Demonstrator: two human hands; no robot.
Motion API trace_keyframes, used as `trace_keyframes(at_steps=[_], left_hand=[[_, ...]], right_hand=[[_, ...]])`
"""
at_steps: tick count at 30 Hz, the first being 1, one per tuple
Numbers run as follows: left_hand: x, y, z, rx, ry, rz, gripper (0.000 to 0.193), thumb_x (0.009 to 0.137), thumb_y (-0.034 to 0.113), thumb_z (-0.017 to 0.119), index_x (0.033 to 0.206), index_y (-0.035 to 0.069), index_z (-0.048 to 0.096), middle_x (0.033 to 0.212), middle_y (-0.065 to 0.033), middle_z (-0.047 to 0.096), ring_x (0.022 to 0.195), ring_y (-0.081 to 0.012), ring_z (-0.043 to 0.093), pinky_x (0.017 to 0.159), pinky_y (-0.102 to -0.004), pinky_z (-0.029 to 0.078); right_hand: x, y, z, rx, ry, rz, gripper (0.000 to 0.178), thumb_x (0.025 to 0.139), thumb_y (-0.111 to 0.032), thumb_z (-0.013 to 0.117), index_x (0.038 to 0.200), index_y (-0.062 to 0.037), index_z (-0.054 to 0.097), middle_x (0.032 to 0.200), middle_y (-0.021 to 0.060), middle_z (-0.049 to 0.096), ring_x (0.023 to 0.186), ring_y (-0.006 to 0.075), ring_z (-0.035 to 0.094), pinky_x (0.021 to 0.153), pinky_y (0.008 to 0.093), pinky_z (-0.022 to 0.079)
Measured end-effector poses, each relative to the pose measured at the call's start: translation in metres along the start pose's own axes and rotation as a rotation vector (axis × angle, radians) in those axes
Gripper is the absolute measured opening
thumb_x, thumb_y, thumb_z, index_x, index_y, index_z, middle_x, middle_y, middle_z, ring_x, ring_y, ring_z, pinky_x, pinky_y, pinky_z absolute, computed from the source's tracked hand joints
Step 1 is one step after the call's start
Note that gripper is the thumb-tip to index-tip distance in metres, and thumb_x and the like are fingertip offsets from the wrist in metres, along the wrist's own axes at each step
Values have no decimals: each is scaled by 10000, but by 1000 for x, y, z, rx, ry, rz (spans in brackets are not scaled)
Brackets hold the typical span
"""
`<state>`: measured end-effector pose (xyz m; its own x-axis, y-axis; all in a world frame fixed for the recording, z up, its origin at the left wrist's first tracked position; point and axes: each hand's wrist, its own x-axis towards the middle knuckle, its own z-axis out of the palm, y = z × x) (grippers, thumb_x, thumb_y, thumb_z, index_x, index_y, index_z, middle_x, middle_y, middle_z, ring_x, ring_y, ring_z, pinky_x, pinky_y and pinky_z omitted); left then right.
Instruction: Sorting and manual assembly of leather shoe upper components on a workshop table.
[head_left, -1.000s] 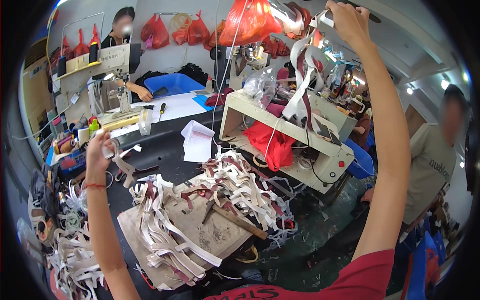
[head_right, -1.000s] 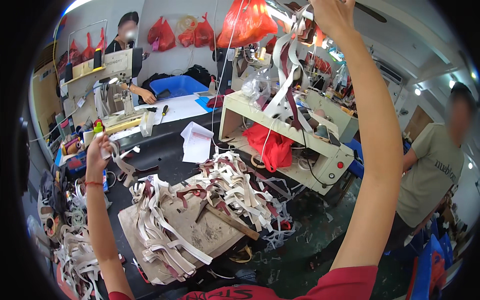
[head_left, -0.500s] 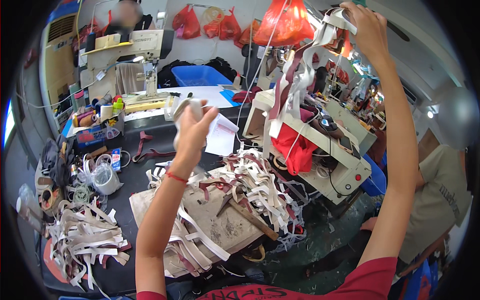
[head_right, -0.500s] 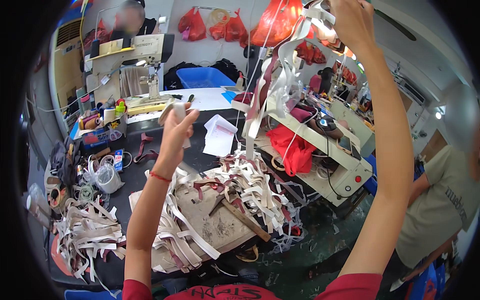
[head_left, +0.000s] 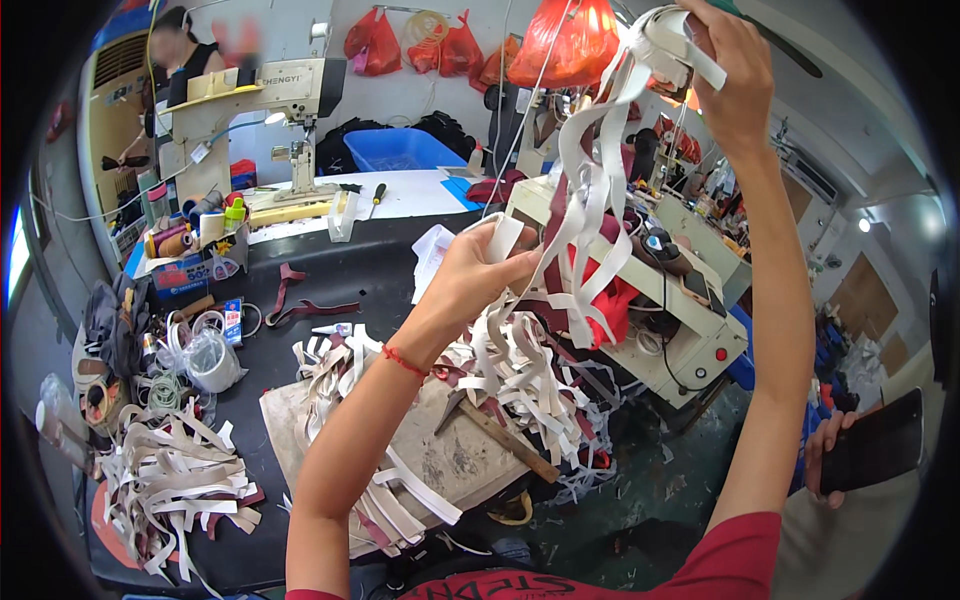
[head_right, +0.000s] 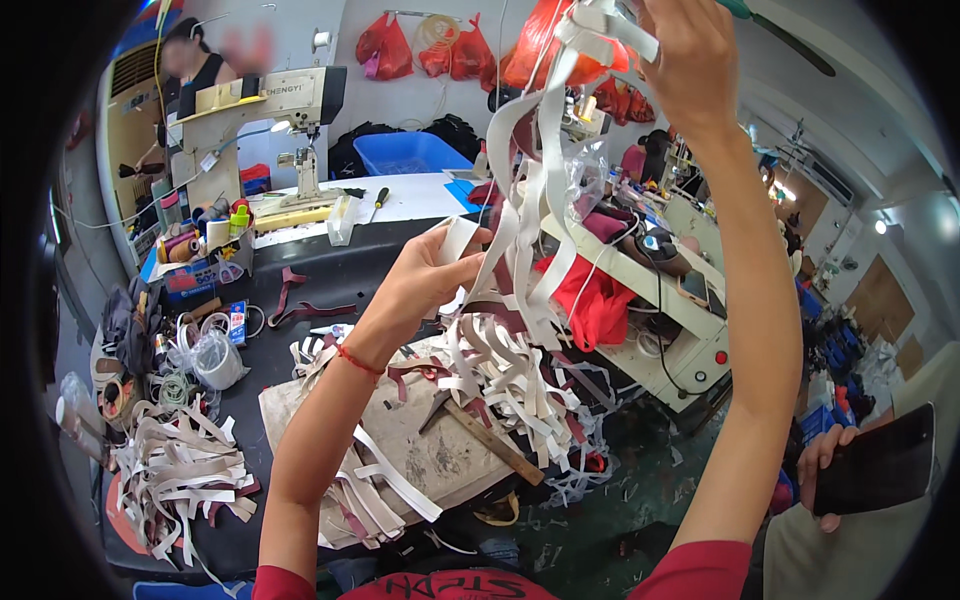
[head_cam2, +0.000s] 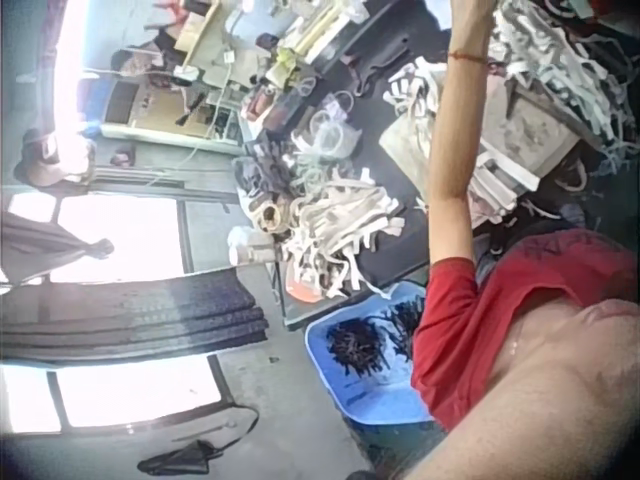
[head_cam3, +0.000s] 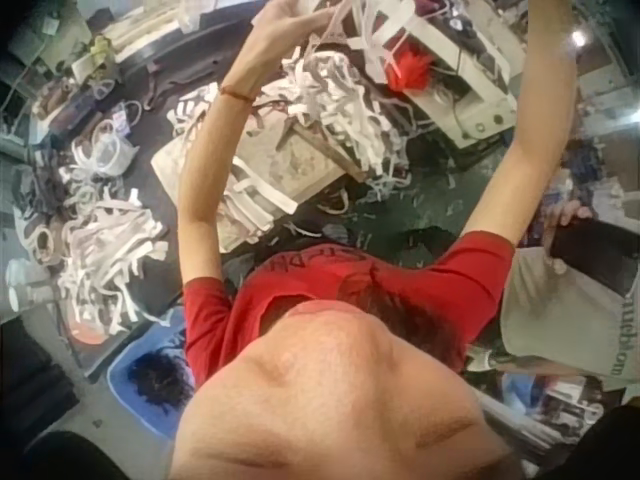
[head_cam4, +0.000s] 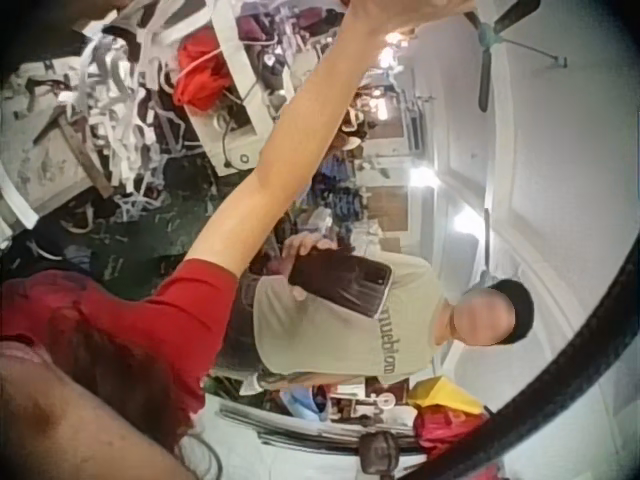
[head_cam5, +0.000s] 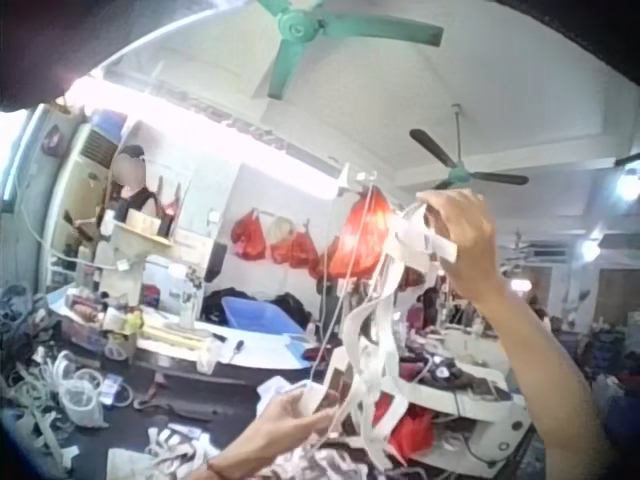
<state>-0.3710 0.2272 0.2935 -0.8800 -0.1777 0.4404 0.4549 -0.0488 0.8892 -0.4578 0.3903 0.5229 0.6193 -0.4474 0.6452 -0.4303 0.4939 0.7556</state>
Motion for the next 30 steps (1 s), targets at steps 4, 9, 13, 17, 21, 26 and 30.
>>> trace_keyframes(at_steps=[4,9,13,17,21,26,30], left_hand=[[-18,-1,-20,55,42,-11,189,831,143,647,950,-2,623,776,-8,613,647,-33,529,540,-197,409],[-48,-10,-104,94,332,76,215,764,209,680,866,19,673,692,-59,654,606,-90,594,569,-256,474],[-81,-3,-175,47,515,164,174,803,175,656,875,16,648,707,-24,635,594,-68,551,548,-228,441],[-101,2,-192,123,614,69,155,831,152,656,907,23,614,717,5,582,619,-41,503,543,-190,387],[-106,-4,-200,184,692,7,158,836,148,653,919,20,610,701,2,576,592,-39,499,521,-188,381],[-106,-8,-193,480,773,78,177,821,167,630,902,10,638,742,-105,654,646,-160,618,607,-300,476],[-108,10,-215,978,935,370,103,811,86,589,855,-6,606,724,-137,637,634,-293,613,601,-362,456]], right_hand=[[-6,6,43,120,116,154,217,787,-94,563,1000,-72,598,856,91,613,814,271,577,739,369,418],[15,-15,107,1,-125,179,365,743,-45,599,1089,-157,572,961,17,621,926,226,567,814,367,380],[44,-75,149,72,-138,128,410,720,21,595,1096,-138,568,954,25,618,921,220,570,824,362,378],[62,-101,154,192,-56,-2,379,735,23,592,1091,-108,574,964,30,615,942,223,569,833,363,383],[50,-113,158,198,-11,-15,351,760,-9,603,1095,-110,583,989,27,622,941,207,579,823,345,396],[25,-111,142,175,27,-44,267,792,-24,568,1052,-77,598,973,39,627,908,208,586,802,332,415],[-21,-101,135,187,-77,-147,261,787,-31,543,1041,-66,591,954,48,618,925,208,579,835,345,415]])
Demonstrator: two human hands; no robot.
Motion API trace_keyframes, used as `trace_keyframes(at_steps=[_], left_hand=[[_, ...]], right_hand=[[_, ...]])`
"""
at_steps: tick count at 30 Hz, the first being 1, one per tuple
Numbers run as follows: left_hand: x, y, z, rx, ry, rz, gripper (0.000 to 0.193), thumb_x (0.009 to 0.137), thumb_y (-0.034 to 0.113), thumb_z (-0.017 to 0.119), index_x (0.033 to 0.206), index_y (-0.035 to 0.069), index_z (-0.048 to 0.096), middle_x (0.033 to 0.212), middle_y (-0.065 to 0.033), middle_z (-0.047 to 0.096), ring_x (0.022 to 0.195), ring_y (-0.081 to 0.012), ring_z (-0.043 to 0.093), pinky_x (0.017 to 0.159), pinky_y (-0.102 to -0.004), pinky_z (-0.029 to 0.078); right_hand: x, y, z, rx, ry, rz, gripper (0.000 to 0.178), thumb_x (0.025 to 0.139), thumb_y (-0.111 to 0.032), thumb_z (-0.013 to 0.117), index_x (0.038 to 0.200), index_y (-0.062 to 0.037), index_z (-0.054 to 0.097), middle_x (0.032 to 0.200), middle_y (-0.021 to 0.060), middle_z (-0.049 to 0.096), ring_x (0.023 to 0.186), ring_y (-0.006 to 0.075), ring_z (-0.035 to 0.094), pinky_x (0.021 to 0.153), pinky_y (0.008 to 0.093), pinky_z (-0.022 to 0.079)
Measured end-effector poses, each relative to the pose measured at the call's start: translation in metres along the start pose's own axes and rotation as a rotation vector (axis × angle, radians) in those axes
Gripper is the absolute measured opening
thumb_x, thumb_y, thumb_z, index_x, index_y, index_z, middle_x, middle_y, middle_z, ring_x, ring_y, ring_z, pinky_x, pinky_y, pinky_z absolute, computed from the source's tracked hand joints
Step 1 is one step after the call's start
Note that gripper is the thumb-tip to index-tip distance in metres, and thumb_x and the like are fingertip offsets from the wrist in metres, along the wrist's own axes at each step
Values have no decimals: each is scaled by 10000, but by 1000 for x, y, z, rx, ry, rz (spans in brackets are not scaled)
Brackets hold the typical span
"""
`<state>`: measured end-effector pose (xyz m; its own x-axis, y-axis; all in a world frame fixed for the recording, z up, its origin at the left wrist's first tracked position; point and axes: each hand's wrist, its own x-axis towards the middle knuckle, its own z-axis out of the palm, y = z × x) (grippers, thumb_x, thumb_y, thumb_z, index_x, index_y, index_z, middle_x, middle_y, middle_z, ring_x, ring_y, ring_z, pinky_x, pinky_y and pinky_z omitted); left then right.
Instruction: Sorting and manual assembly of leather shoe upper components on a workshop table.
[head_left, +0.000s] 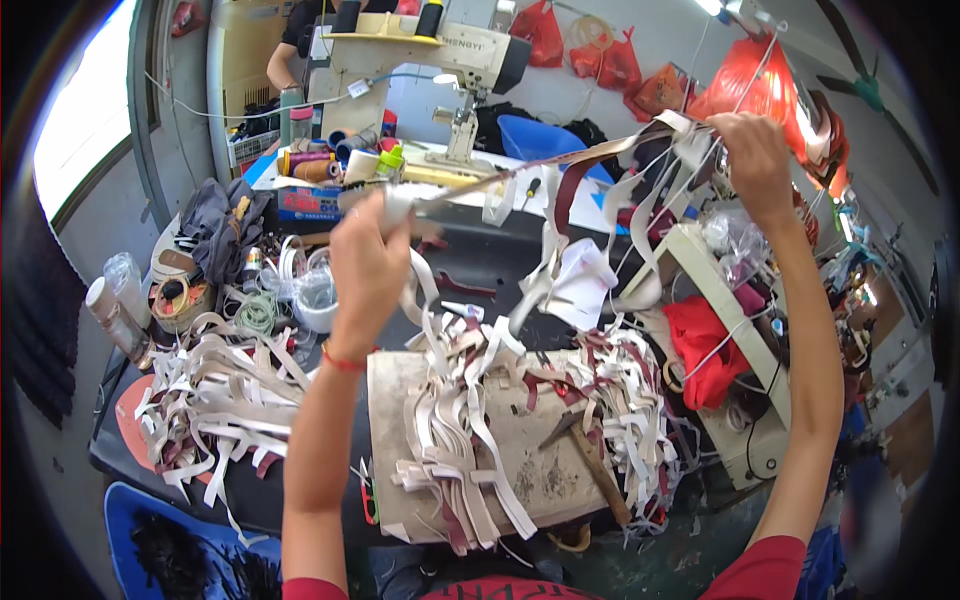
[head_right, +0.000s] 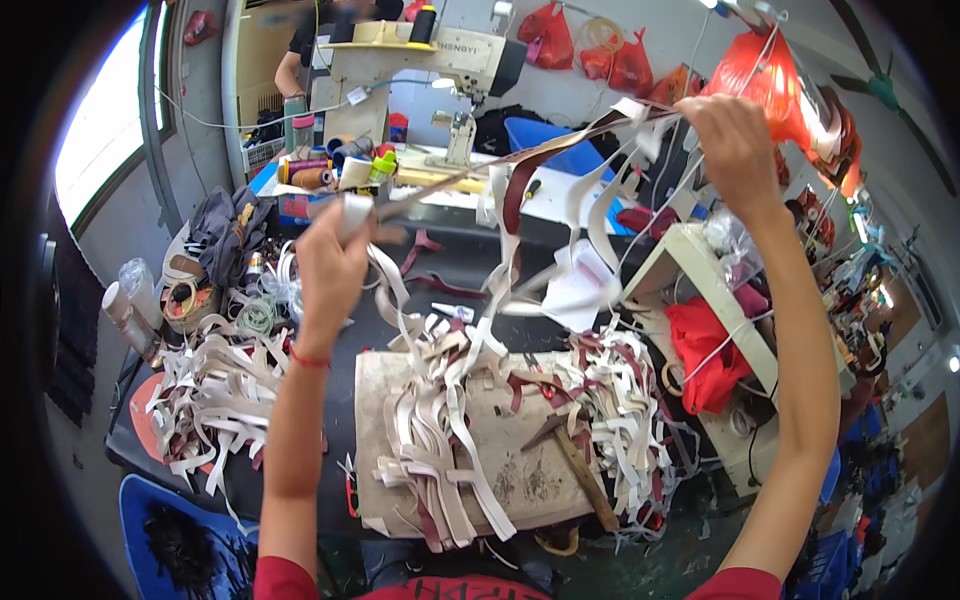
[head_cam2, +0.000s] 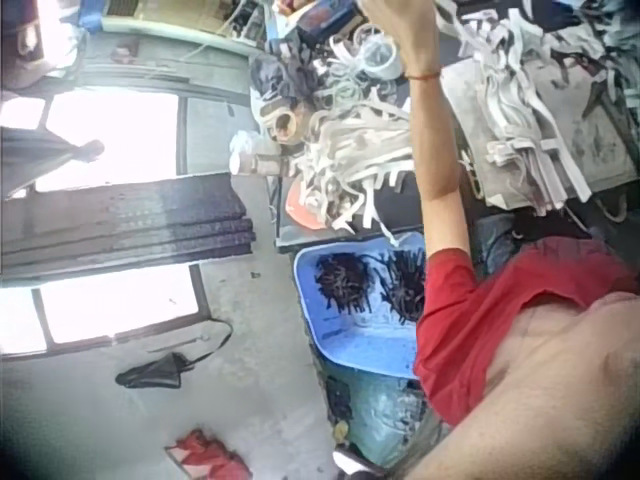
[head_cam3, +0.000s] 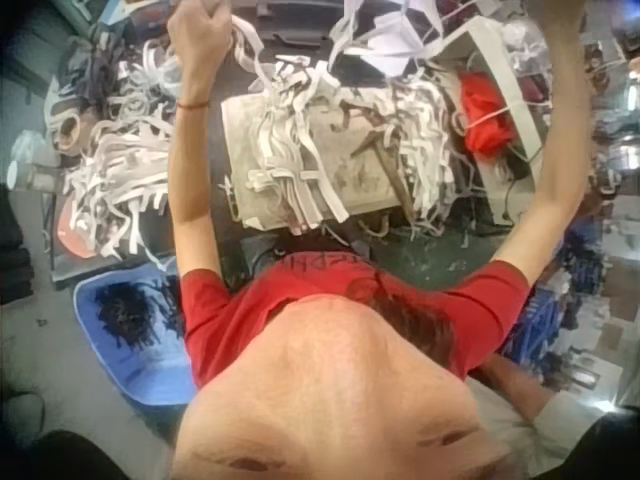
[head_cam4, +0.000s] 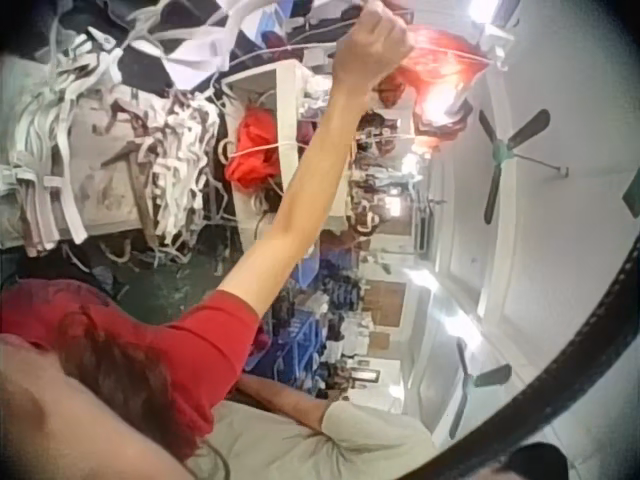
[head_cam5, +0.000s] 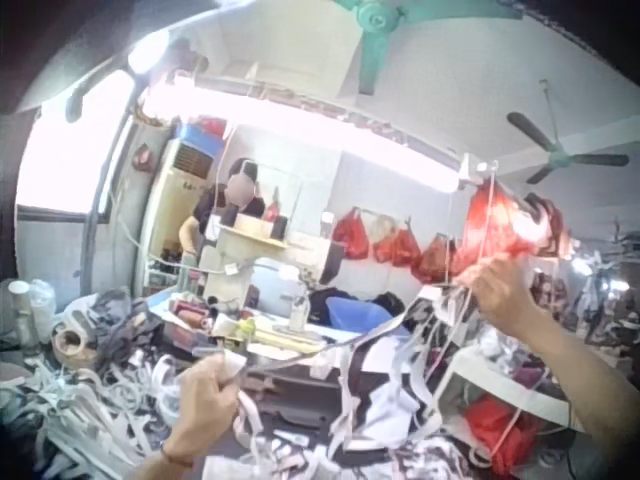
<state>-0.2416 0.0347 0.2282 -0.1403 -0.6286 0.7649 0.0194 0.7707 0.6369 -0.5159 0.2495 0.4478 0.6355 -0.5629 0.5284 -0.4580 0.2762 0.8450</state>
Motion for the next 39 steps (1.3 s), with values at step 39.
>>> trace_keyframes(at_steps=[39], left_hand=[[-90,132,55,-694,-834,-541,176,823,200,688,919,72,616,690,67,532,501,15,345,425,-163,218]], right_hand=[[-55,18,-70,-21,133,236,325,731,32,577,1042,-59,606,907,88,623,859,260,593,786,370,435]])
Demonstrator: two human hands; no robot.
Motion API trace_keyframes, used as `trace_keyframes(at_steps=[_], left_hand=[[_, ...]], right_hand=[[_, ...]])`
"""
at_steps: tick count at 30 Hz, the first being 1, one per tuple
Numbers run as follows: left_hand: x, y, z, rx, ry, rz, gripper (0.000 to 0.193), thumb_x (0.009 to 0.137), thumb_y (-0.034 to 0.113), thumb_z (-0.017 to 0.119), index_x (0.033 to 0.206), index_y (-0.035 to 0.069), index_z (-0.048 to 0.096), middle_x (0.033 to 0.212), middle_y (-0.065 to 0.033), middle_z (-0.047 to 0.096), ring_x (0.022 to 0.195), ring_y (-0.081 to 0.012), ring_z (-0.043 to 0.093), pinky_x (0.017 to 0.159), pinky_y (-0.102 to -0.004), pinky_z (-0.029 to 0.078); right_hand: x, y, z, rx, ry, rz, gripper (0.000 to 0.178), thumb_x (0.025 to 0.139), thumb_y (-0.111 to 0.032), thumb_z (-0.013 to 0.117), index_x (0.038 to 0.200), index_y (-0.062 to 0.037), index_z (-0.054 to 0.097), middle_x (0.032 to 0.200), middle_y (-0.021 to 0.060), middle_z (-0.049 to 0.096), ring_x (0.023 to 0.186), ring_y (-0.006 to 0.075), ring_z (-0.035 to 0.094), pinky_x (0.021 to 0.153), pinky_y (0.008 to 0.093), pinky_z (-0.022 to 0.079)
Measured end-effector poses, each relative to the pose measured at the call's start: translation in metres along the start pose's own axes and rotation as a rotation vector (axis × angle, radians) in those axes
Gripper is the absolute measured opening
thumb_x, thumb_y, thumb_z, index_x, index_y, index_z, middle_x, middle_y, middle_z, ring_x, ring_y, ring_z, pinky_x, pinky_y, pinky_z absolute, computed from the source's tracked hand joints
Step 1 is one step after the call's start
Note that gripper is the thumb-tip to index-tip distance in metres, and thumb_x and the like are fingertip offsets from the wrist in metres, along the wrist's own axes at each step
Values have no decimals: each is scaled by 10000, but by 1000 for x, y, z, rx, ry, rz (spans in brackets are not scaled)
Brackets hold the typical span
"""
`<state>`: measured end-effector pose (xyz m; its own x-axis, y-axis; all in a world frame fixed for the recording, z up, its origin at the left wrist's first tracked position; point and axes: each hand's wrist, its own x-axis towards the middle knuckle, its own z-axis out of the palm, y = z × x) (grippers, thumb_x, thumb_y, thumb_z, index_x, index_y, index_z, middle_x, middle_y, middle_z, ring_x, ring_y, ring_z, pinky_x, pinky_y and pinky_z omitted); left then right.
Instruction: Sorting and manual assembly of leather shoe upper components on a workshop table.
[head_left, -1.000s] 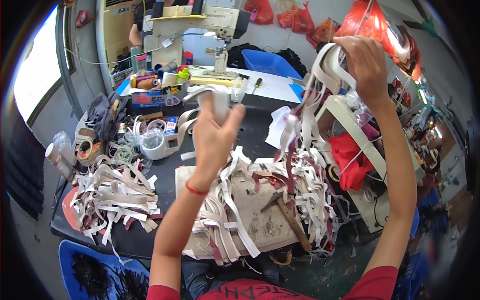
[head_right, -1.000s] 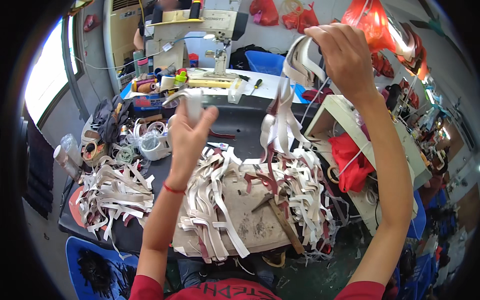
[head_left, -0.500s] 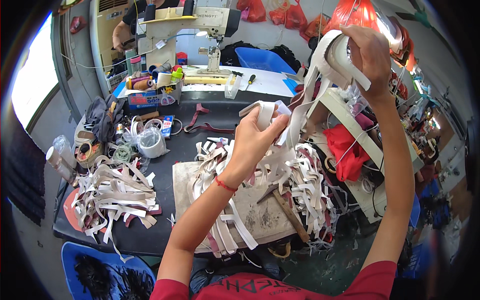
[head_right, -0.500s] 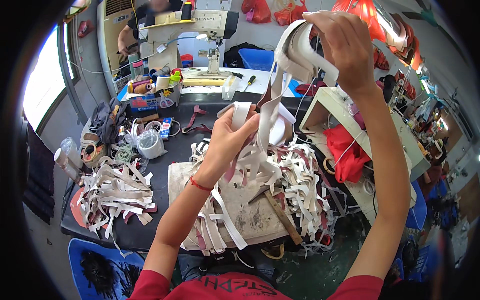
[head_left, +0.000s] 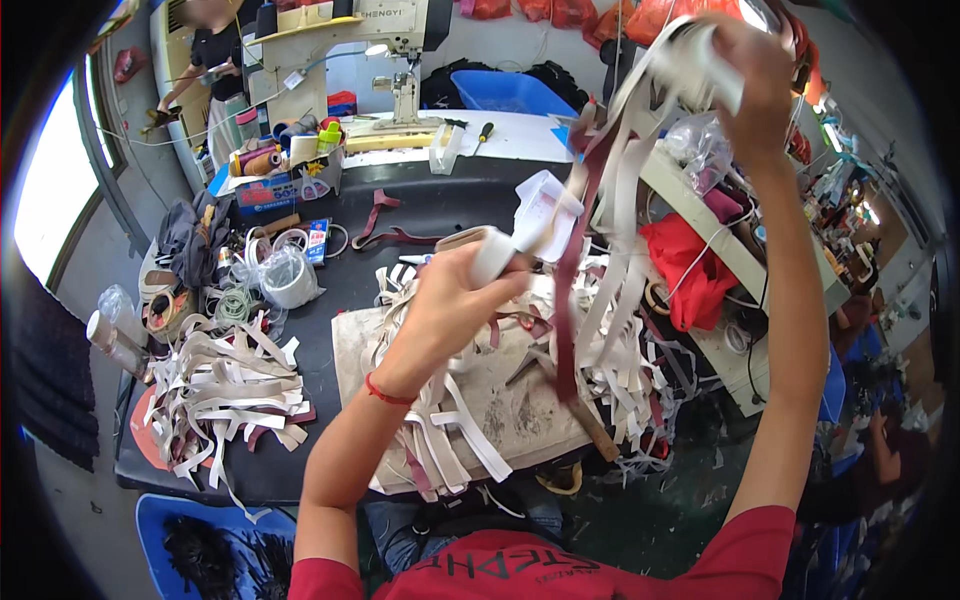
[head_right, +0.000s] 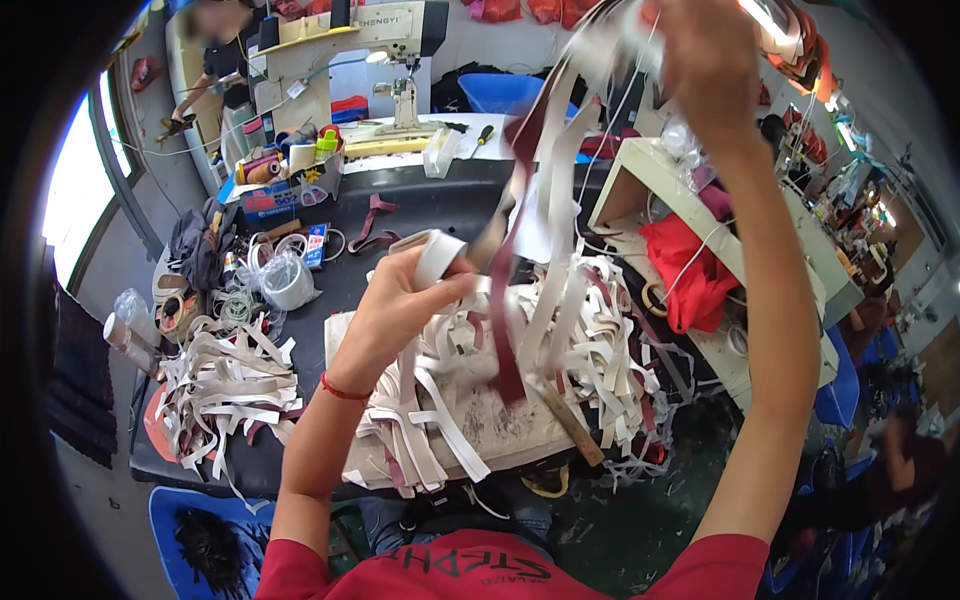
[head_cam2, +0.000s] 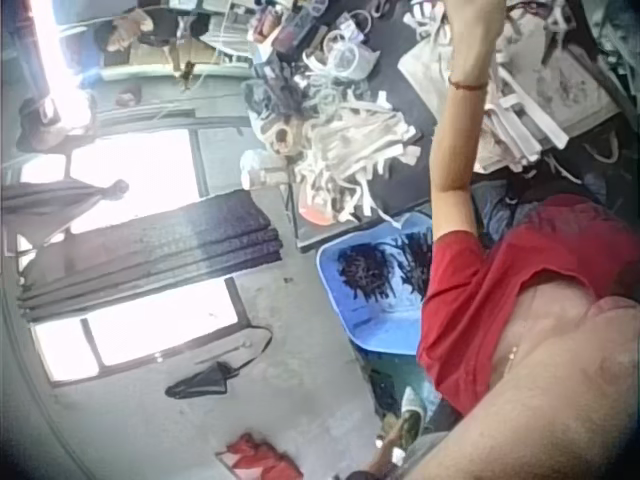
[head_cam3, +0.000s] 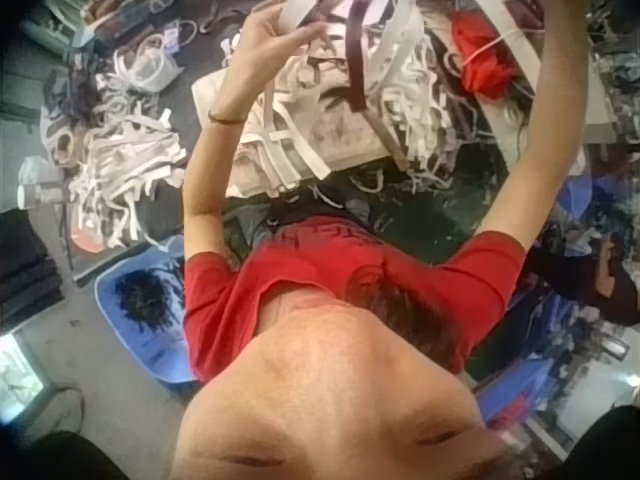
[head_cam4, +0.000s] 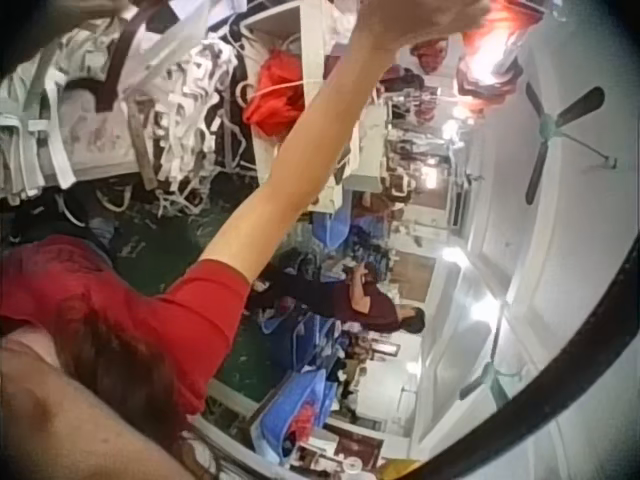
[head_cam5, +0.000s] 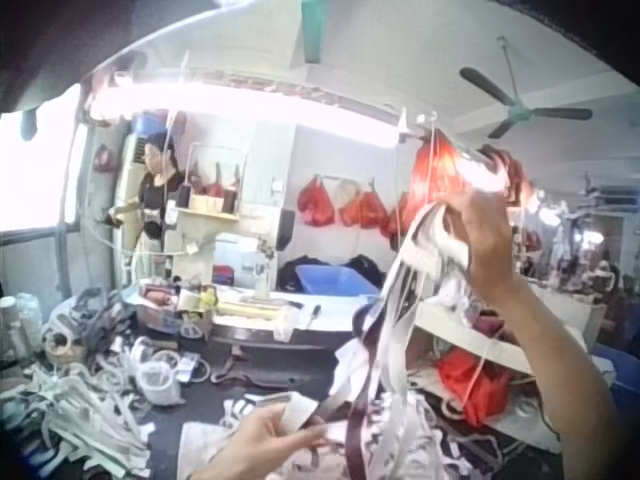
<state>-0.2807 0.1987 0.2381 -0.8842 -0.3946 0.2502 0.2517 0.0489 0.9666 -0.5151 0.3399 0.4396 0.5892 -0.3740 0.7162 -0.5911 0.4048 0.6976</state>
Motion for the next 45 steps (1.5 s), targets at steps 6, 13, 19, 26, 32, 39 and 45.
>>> trace_keyframes(at_steps=[6,13,19,26,32,39,45], left_hand=[[0,-17,-52,-230,276,-86,153,834,179,673,937,77,624,723,56,574,481,34,349,408,-141,207],[17,29,-50,-241,343,89,264,874,145,627,1104,21,588,788,42,570,462,24,319,402,-159,206],[38,23,-28,-204,267,111,246,846,136,661,1064,25,630,725,49,570,440,18,296,408,-181,176],[43,27,1,-88,206,58,289,818,211,698,1050,46,642,685,74,556,445,22,270,416,-180,157],[23,62,-60,-254,285,9,295,989,205,312,930,8,523,757,-60,568,422,-67,395,375,-156,349],[-43,132,-184,357,622,46,209,967,210,428,921,48,553,644,28,498,461,-40,411,398,-166,318],[-107,231,-351,1865,406,-571,266,894,265,530,887,21,635,699,-28,619,489,-145,527,425,-299,438]], right_hand=[[-22,41,74,-122,-557,39,90,748,-77,529,800,-47,596,774,150,629,808,323,605,779,438,429],[-111,-20,22,-144,-615,-116,225,750,-93,545,969,-55,582,862,97,576,854,241,556,744,370,424],[-205,-147,-94,760,-1146,344,308,771,-227,671,1007,-37,617,992,102,634,939,259,569,798,371,428],[-81,-208,-26,1020,-197,1017,412,845,-243,668,1142,18,554,971,136,635,875,177,613,742,275,474],[-77,-191,-20,1702,-186,1515,314,962,-182,410,1114,49,561,651,-28,494,562,55,455,531,193,403],[-157,-137,-70,1572,-421,1578,310,961,-158,464,1189,40,534,710,-44,483,516,-8,333,419,149,245],[-196,-145,-77,1503,-739,1539,282,968,-146,460,1173,20,561,613,-66,407,500,-6,329,433,146,222]])
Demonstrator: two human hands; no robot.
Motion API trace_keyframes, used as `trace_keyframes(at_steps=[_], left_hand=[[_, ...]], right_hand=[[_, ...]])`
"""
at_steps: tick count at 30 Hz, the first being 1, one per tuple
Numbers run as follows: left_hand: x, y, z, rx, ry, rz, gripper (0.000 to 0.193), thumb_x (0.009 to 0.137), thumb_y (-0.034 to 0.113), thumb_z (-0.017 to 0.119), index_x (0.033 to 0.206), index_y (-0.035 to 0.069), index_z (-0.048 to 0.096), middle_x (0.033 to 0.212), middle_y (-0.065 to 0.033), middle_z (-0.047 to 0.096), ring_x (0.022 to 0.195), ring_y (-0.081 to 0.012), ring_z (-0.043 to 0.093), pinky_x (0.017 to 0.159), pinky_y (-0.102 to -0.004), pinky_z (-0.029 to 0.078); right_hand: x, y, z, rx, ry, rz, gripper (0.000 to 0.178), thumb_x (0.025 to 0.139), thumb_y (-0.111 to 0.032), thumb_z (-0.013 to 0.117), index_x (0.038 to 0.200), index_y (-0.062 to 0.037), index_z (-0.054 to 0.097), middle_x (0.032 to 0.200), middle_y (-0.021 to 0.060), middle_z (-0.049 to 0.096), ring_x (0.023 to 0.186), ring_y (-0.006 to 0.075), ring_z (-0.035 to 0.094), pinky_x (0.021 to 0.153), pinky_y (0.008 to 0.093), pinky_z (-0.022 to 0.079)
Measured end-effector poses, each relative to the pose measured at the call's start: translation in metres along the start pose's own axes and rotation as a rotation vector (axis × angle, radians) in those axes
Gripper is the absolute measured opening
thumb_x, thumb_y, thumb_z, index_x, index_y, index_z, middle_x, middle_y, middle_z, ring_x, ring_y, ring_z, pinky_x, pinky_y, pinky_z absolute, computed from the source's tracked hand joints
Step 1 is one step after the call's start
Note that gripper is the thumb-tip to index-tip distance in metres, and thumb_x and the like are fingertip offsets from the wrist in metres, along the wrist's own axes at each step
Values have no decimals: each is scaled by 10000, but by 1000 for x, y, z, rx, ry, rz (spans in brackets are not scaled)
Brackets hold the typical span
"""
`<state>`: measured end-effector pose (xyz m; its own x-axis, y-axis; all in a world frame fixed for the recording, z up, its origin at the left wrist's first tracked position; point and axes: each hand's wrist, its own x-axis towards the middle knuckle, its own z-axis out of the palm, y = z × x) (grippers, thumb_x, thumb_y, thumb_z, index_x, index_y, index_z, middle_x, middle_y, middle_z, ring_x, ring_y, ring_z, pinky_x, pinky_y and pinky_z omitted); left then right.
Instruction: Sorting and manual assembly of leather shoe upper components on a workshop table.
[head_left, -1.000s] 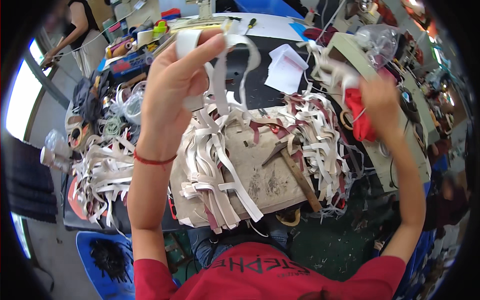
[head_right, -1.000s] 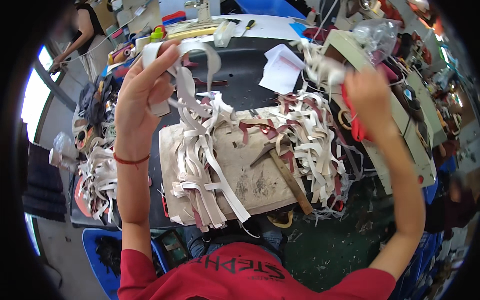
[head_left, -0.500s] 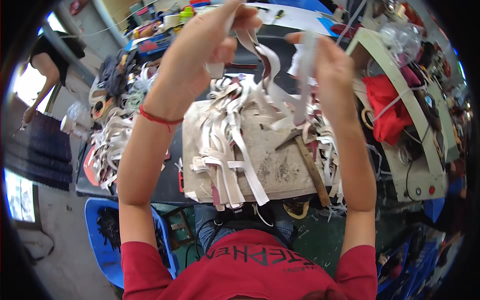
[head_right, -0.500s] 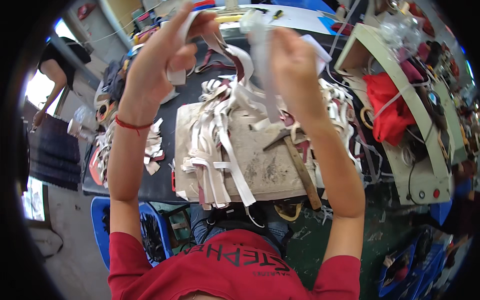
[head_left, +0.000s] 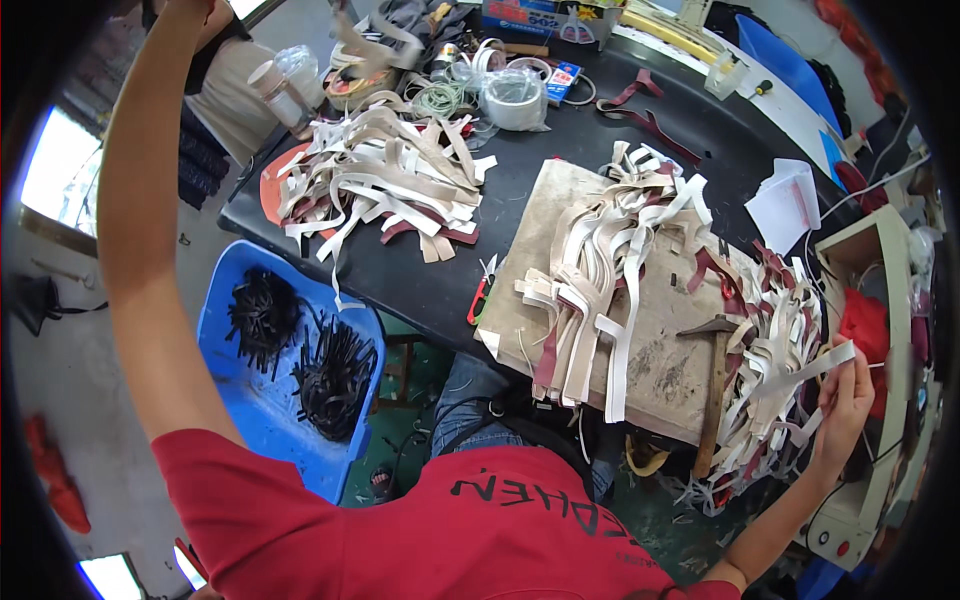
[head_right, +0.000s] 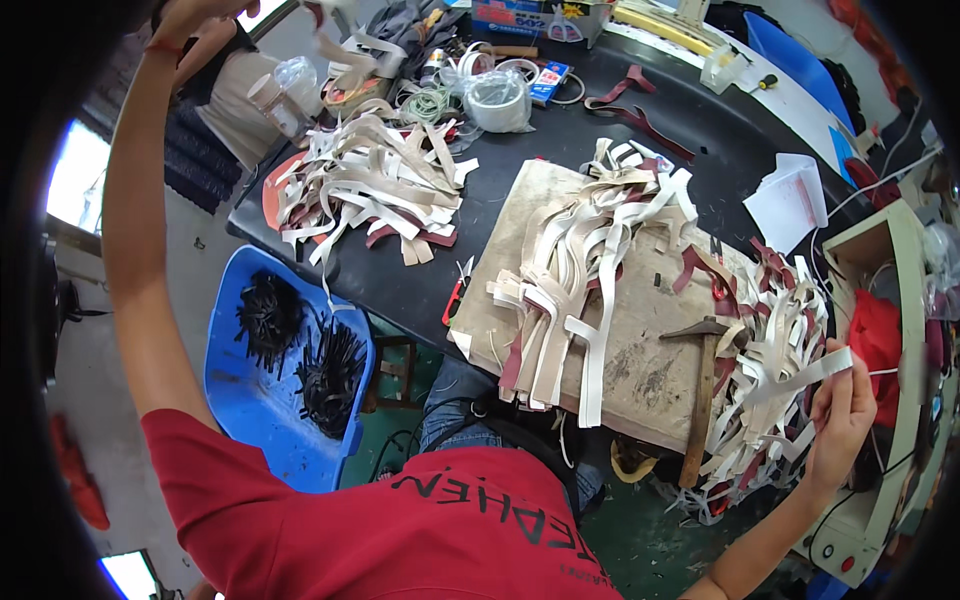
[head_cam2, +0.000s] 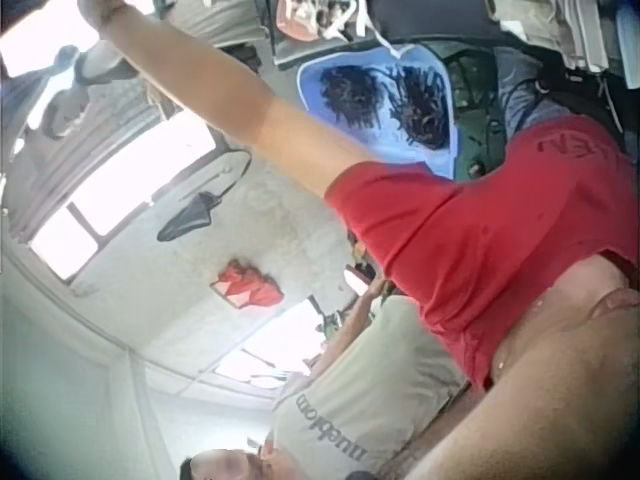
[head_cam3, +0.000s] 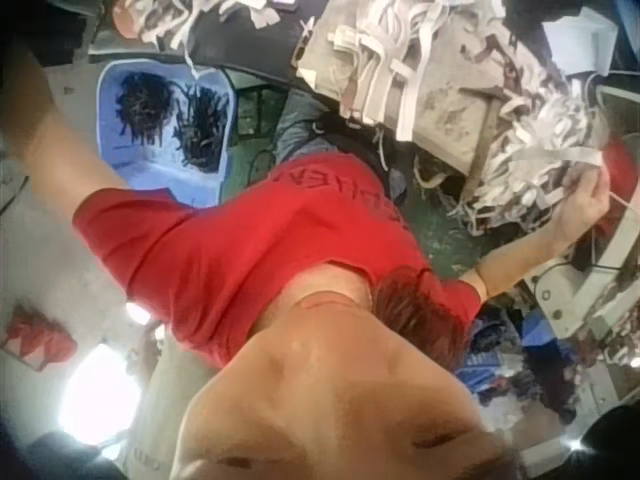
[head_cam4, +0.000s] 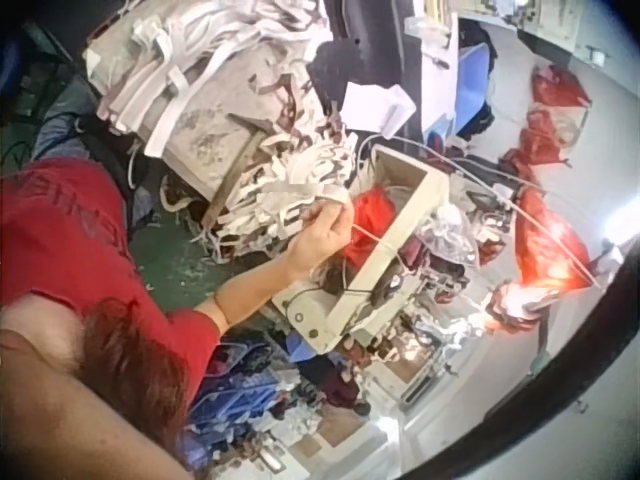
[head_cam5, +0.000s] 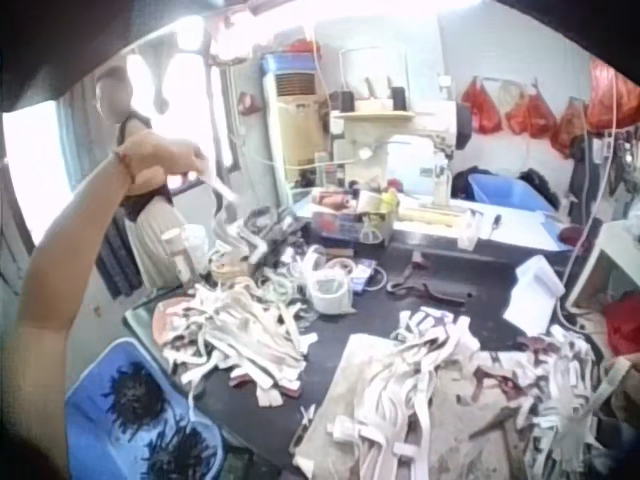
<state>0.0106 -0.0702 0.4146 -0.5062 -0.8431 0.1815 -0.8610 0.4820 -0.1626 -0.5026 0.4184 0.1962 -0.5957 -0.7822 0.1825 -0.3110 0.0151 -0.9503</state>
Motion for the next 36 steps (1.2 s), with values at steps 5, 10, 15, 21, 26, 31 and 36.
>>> trace_keyframes(at_steps=[5,10,15,21,26,31,36], left_hand=[[-29,118,116,510,-244,29,195,773,126,548,890,48,683,903,-159,671,804,-317,671,650,-422,527],[-144,161,302,339,-181,181,194,765,176,555,762,47,700,773,-121,665,740,-267,668,564,-401,506],[-163,203,299,-19,-279,-155,587,864,447,519,1114,-83,508,737,-212,655,689,-350,662,576,-440,511],[-158,262,200,-439,117,155,613,827,385,635,1265,-3,454,1127,-217,591,1066,-341,558,909,-402,431],[-149,380,147,-1085,266,779,697,786,308,704,1335,24,383,1240,-193,532,1164,-338,496,991,-389,369],[-136,418,139,-1604,-604,705,430,865,268,647,1177,-3,526,997,-118,651,943,-187,635,837,-281,482],[-141,442,117,-2022,-972,519,326,975,257,448,1113,-22,544,881,-88,654,861,-154,653,798,-272,525]], right_hand=[[-14,4,10,-129,-65,40,271,946,-133,491,1166,6,569,646,-59,462,518,8,370,474,155,275],[-27,-13,37,-289,-119,125,145,891,-97,560,998,0,575,669,-24,524,536,13,444,473,161,308],[-20,-30,40,-361,-243,277,112,823,-62,594,908,0,555,687,5,555,556,38,501,484,191,364],[12,-68,94,-318,-297,53,130,806,-79,616,900,8,589,709,14,570,576,60,528,533,205,418],[16,-81,101,-166,-307,14,131,836,-106,626,895,5,589,717,7,590,579,36,521,532,186,420],[19,-73,76,-86,-308,-4,173,831,-102,645,933,20,577,759,24,615,590,36,521,552,177,431],[35,-39,60,-178,-220,-107,396,809,-114,665,1148,48,539,999,121,617,866,133,581,755,271,475]])
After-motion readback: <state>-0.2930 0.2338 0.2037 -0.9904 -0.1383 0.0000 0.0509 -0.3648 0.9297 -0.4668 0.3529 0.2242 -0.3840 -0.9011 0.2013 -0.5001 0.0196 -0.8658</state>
